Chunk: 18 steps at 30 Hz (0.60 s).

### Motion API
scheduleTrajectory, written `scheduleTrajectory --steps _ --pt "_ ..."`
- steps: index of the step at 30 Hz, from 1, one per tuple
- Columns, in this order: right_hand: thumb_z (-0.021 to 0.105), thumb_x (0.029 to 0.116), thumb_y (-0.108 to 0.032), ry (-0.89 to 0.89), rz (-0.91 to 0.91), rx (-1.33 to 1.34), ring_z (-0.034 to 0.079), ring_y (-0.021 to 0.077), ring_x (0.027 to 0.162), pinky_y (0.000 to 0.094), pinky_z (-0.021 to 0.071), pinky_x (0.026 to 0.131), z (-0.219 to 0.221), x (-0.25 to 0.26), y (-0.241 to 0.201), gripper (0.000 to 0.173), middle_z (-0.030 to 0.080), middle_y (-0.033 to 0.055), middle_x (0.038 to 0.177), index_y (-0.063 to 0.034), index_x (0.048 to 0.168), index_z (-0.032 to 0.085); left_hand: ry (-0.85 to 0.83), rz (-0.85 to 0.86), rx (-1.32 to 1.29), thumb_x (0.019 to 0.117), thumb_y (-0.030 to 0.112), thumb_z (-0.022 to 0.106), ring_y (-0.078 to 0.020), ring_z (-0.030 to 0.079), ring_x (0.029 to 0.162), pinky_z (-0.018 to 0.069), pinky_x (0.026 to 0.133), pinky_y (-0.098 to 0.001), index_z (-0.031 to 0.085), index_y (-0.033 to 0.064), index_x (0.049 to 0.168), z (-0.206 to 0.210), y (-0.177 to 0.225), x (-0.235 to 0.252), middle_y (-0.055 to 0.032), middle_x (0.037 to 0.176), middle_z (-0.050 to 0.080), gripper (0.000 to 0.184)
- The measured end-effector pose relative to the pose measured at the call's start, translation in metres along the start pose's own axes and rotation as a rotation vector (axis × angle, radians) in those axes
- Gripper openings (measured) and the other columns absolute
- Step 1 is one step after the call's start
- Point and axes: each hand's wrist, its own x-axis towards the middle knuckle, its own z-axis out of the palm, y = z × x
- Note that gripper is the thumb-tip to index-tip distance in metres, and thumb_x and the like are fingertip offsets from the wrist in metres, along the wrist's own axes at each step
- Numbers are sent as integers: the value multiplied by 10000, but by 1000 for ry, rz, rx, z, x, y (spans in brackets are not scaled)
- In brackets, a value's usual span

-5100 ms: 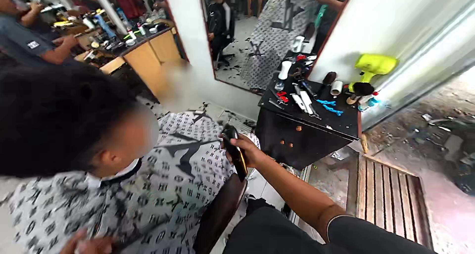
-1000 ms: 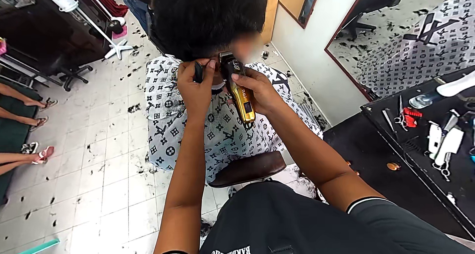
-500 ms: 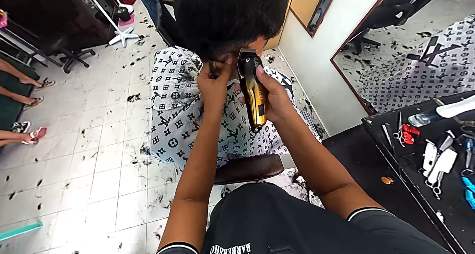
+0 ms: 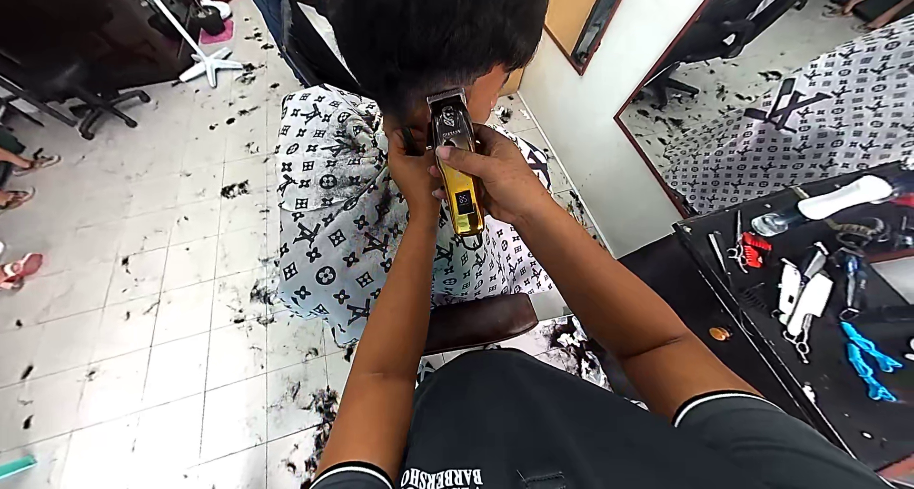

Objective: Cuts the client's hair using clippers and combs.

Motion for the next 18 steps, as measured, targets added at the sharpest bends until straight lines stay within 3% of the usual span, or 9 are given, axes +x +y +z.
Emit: scheduleTrajectory --steps 7,11,18 --pt "704 954 -95 25 -10 -2 723 300 899 475 647 756 2 2 -1 499 645 178 1096 -7 1367 439 6 -21 73 779 -35 676 -39 539 655 482 626 -216 549 65 864 1 0 1 13 734 546 183" --pt "744 919 -70 32 -63 -51 710 309 950 504 643 791 1 5 3 552 630 191 1137 2 1378 446 3 -46 95 803 -28 657 -49 549 674 486 637 -233 545 71 857 0 3 1 7 743 546 158" --pt "741 920 -73 33 -84 -48 715 289 928 474 645 785 1 6 3 517 640 186 1120 18 1350 469 3 -56 73 798 -38 668 -48 549 659 488 625 -230 540 71 856 1 1 2 10 732 541 178"
